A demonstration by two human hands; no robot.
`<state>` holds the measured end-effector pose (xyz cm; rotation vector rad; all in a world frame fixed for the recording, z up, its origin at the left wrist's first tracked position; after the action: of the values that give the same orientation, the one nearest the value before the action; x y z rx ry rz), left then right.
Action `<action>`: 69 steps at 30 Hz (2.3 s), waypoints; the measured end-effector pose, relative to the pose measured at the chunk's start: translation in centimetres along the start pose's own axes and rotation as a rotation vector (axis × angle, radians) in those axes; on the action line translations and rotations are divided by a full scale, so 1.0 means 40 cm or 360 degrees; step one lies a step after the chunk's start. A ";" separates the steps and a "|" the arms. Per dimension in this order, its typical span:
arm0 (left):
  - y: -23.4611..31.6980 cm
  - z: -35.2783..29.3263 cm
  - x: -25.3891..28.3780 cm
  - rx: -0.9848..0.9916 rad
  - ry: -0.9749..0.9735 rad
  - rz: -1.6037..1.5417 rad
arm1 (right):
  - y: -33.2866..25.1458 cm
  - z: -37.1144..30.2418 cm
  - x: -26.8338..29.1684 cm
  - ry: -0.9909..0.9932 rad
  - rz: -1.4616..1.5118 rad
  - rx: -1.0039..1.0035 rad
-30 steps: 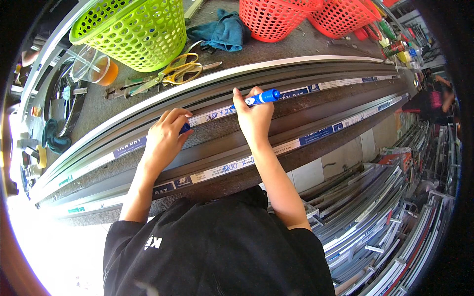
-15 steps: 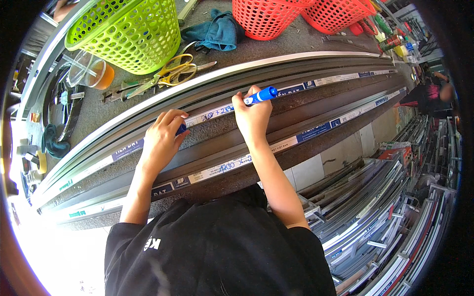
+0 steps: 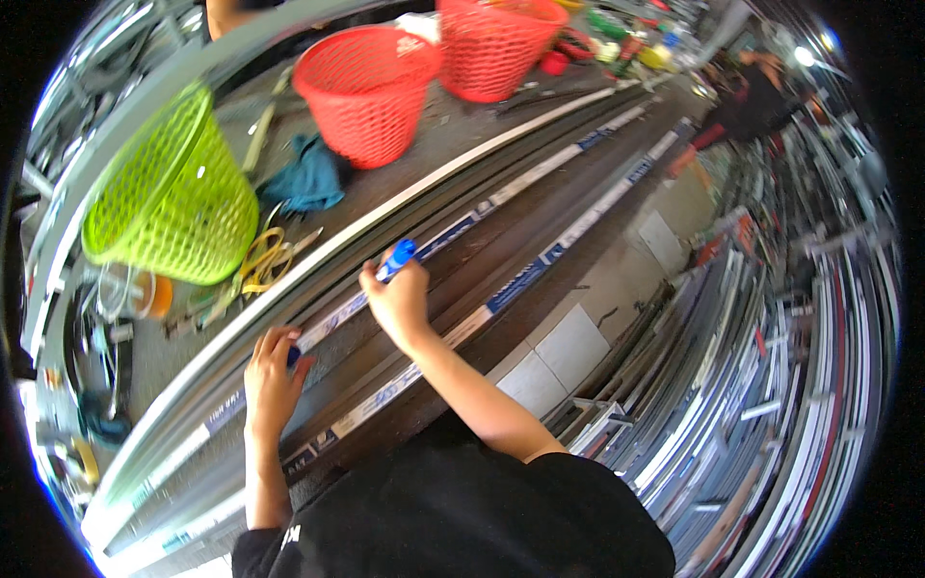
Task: The person aligns and marks aluminum profiles on a workbench, then uses a tape measure and marker to label them. They insert a rubber seal into a profile groove and fit a metal strip into the frame, preparing components for window assembly.
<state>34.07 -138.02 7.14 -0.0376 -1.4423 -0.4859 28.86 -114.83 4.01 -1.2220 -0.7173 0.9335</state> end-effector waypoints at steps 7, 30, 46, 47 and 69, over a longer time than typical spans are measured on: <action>0.022 -0.005 0.010 -0.0053 0.0010 0.0015 | 0.012 0.013 0.005 -0.0058 0.0183 -0.0047; 0.366 -0.024 0.174 -0.0324 0.0339 -0.0825 | -0.332 -0.155 0.234 0.0023 0.1213 0.0153; 0.468 -0.106 0.060 -0.0479 0.0013 -0.0888 | -0.307 -0.225 0.204 -0.0202 0.1280 0.0054; 0.471 -0.109 0.043 -0.0461 -0.0130 -0.1014 | -0.303 -0.231 0.208 -0.0224 0.1370 0.0064; 0.520 -0.146 0.040 -0.0727 -0.0695 -0.1311 | -0.424 -0.268 0.246 -0.0695 0.2080 -0.0074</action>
<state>46.71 -121.53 13.30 0.0974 -1.7116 -1.5550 46.07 -112.23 18.00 -1.5190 -0.1717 2.3076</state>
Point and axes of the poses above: each hand's wrist, its own z-axis towards the middle knuckle, its own x-axis out of the back of the hand, y = z × x, the point moved 9 cm from there along z, towards the middle knuckle, and after that the axes turned 14 degrees about z, right-handed, at the moved point
